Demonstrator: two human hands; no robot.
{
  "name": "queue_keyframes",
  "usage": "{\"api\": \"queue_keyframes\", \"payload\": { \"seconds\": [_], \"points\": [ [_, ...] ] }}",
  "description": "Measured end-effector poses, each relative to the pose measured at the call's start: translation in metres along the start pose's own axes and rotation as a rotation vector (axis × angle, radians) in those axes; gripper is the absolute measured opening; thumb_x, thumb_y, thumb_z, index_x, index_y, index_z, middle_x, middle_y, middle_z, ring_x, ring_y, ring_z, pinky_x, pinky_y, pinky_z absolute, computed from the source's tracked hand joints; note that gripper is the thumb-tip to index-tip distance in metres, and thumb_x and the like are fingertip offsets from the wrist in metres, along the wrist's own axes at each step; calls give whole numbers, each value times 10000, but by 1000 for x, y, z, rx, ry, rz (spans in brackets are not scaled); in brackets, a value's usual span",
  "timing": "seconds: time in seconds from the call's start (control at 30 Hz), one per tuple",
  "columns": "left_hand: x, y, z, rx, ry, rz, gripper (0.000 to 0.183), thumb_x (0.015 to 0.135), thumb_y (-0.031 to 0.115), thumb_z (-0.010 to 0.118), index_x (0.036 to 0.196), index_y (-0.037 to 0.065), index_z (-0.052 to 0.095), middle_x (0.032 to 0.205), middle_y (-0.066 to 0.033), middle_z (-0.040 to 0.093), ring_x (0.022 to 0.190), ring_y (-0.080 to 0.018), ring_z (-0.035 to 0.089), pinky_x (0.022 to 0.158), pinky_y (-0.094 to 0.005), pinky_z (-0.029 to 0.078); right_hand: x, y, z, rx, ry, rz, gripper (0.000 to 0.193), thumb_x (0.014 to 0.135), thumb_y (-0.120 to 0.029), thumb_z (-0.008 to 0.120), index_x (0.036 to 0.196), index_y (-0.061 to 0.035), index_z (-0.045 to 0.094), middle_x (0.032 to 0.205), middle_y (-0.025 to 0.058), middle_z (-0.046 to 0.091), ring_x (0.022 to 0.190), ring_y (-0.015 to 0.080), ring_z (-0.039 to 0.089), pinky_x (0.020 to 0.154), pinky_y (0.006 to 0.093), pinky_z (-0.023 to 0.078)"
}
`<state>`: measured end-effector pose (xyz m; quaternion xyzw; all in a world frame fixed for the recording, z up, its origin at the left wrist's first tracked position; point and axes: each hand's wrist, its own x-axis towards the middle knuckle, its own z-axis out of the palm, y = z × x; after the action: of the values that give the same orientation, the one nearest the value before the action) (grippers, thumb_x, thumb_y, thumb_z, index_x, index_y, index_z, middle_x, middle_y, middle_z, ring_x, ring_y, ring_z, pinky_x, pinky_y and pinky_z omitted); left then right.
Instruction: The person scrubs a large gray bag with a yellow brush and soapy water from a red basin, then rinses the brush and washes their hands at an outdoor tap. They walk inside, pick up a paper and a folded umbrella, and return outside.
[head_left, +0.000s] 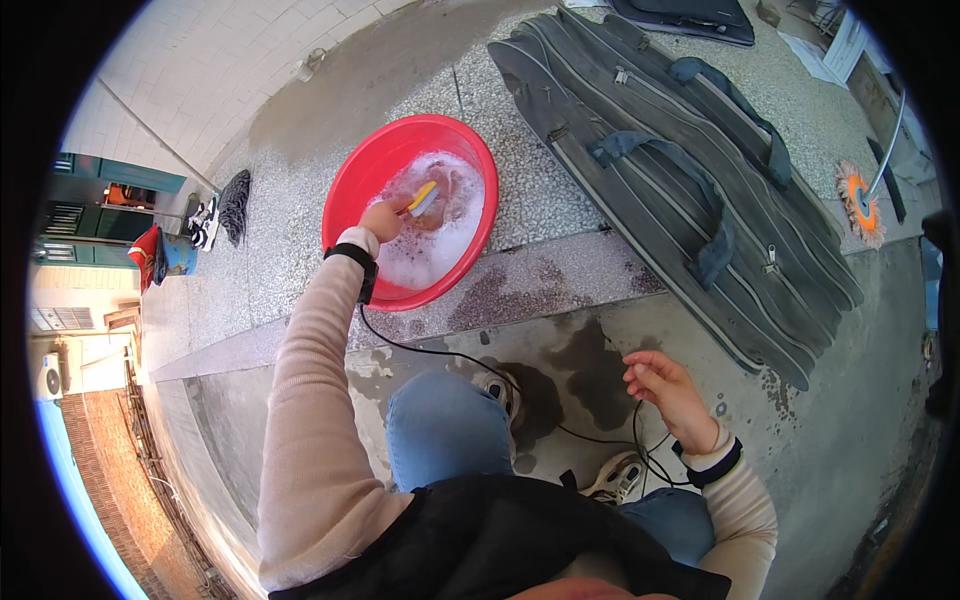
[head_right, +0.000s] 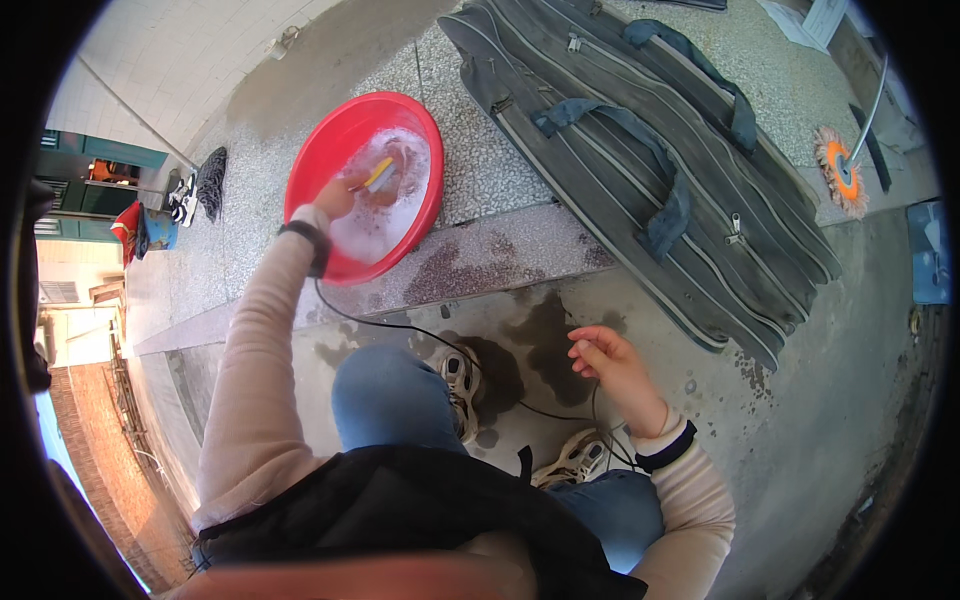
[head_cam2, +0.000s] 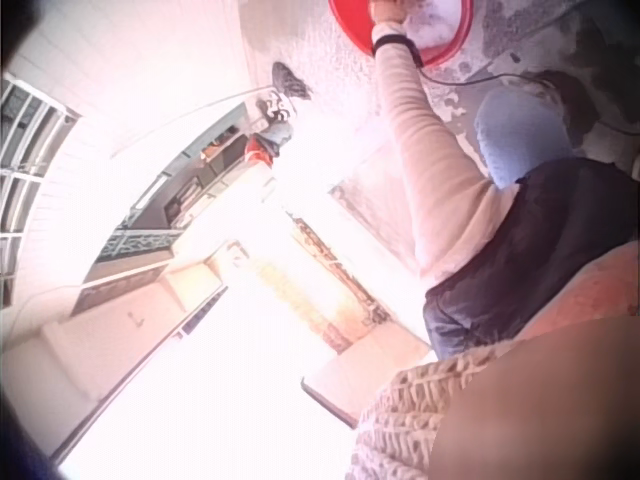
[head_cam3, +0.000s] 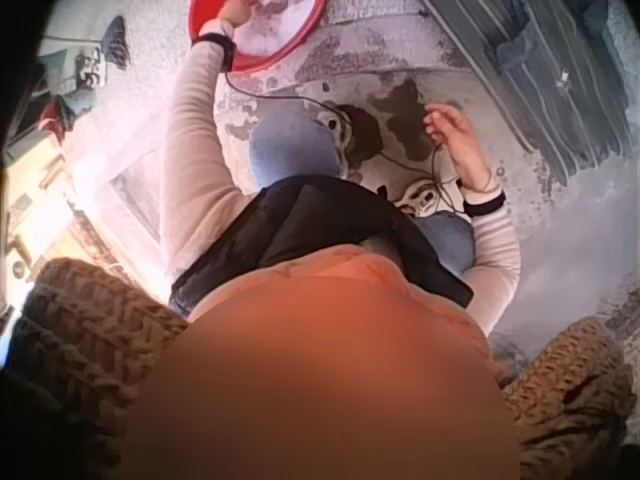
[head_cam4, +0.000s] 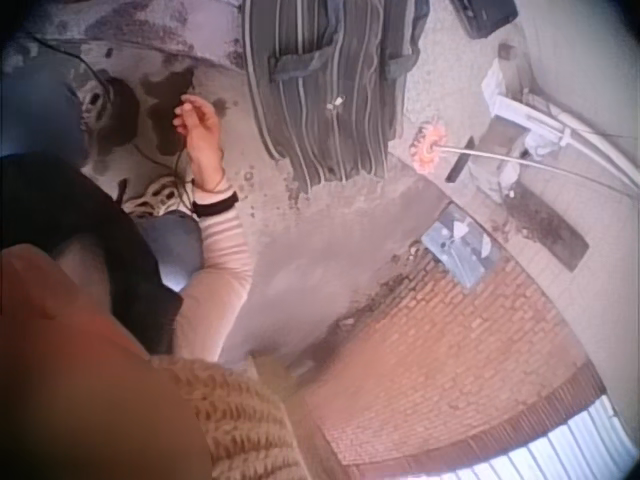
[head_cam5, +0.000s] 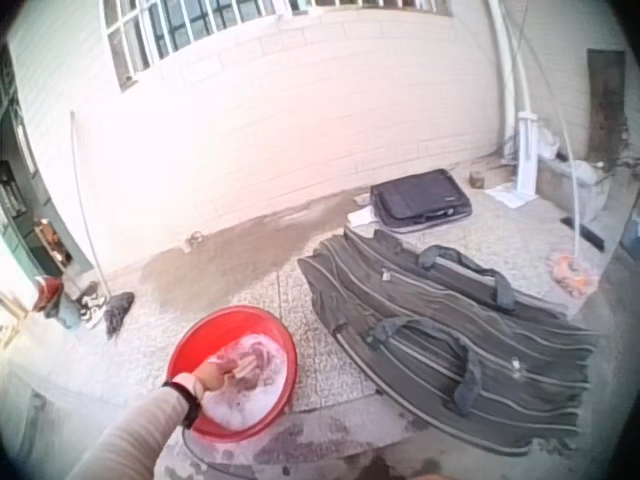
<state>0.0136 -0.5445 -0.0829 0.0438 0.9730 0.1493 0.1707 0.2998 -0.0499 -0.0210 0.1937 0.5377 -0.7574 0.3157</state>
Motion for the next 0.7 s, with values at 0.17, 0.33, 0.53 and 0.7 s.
{"api": "queue_keyframes", "payload": {
  "seconds": [0.17, 0.33, 0.53, 0.7],
  "points": [
    [3, -3, -5, -91, -30, 218, 354, 873, 183, 593, 1220, 112, 606, 1091, -169, 655, 1006, -315, 624, 876, -359, 466, 1, -5, -7, 530, 63, -135, 379, 974, -361, 490, 1166, -41, 554, 938, 28, 601, 805, 103, 572, 724, 228, 458],
    [-9, 16, -15, -79, -56, 96, 368, 855, 163, 622, 1215, 87, 610, 1079, -179, 660, 1019, -287, 625, 895, -328, 455, 23, -40, -37, 720, 399, -172, 495, 982, -418, 437, 1125, 42, 555, 837, 31, 599, 674, 99, 502, 607, 228, 412],
    [-6, 11, -32, -94, -34, 108, 383, 863, 27, 486, 1224, 78, 604, 1094, -174, 661, 1052, -284, 620, 919, -317, 446, 47, -155, -116, 561, 572, -469, 411, 983, -248, 343, 1069, 65, 595, 713, 36, 582, 530, 79, 360, 487, 211, 304],
    [-6, -3, -29, 0, 31, 43, 399, 860, 12, 469, 1226, 93, 605, 1111, -180, 652, 1074, -299, 610, 934, -337, 448, 53, -202, -150, 587, 627, -420, 417, 981, -249, 329, 1070, 55, 599, 699, 27, 577, 510, 70, 345, 446, 204, 284]
  ]
}}
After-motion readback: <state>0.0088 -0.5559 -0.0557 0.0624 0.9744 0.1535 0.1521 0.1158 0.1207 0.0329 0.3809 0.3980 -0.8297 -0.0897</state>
